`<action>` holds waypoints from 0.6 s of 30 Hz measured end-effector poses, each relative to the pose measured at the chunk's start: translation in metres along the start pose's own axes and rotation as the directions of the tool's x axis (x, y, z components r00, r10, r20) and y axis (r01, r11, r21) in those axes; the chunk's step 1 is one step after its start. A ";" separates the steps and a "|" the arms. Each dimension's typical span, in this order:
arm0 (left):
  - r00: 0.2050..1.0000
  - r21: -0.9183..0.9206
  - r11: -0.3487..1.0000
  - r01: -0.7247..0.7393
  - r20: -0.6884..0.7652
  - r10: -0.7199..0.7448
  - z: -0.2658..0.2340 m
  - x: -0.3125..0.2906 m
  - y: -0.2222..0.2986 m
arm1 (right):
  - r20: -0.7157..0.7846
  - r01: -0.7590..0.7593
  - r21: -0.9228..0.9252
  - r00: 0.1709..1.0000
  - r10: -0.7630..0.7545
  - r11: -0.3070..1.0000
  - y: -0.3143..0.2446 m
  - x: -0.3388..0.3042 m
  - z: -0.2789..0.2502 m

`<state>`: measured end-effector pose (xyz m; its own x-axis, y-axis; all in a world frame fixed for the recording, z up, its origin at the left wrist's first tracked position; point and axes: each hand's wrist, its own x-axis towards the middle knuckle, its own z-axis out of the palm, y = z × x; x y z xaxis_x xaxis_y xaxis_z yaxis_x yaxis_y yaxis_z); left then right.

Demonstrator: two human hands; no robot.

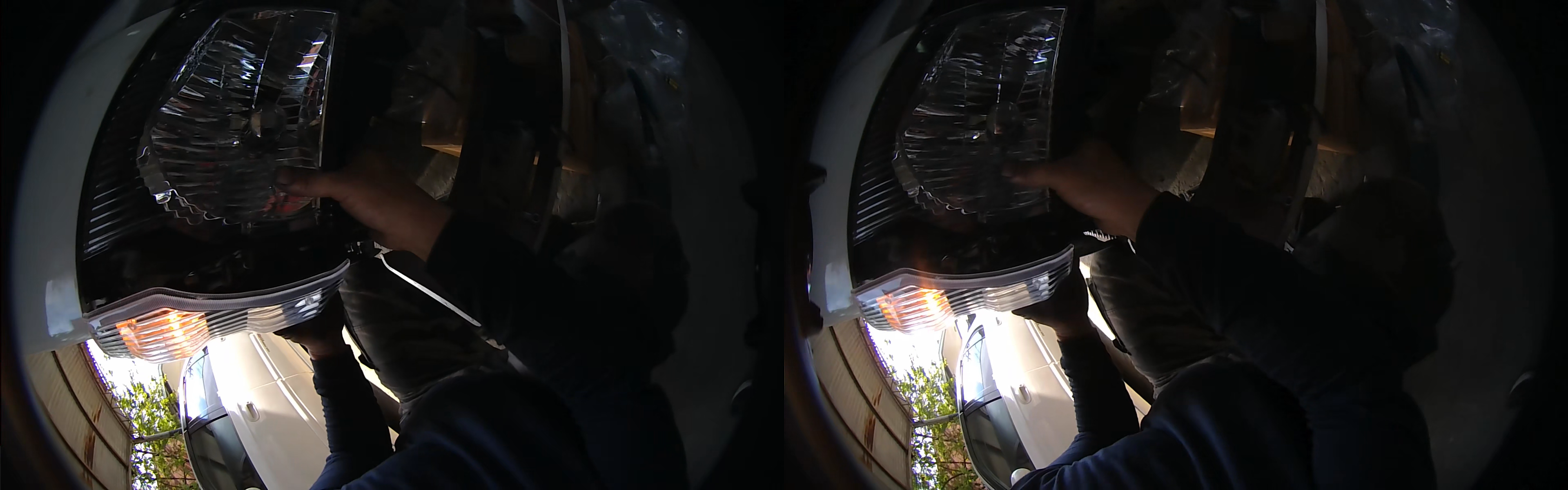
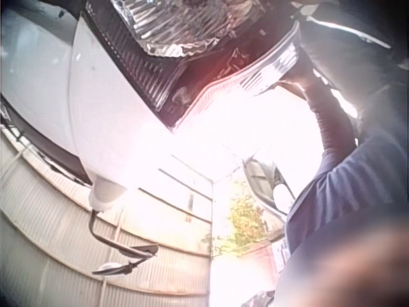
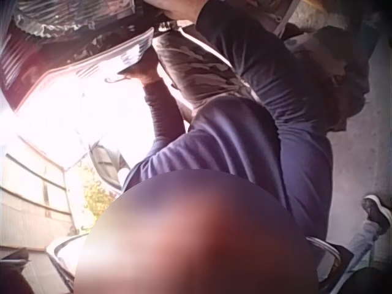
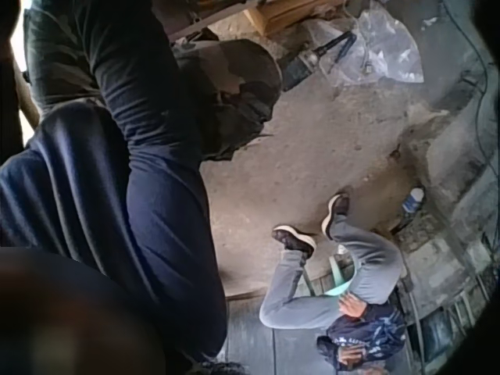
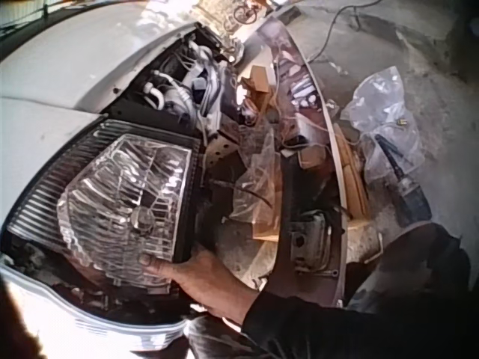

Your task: The person works under the front of a white van, connecting wires to a headlight assembly and testing the amber turn signal. They then fit the headlight into the vehicle's front housing and secure it.

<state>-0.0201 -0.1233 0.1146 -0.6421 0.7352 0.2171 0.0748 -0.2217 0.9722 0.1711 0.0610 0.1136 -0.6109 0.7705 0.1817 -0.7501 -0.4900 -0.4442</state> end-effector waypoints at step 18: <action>0.987 -0.094 0.995 0.044 0.155 -0.029 0.014 0.004 0.010 | 0.046 0.152 -0.015 0.987 -0.151 0.988 0.012 0.009 0.001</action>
<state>-0.0113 -0.1135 0.1260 -0.5177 0.8319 0.2000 -0.0258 -0.2488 0.9682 0.1559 0.0617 0.1105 -0.5015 0.8163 0.2864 -0.8302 -0.3609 -0.4249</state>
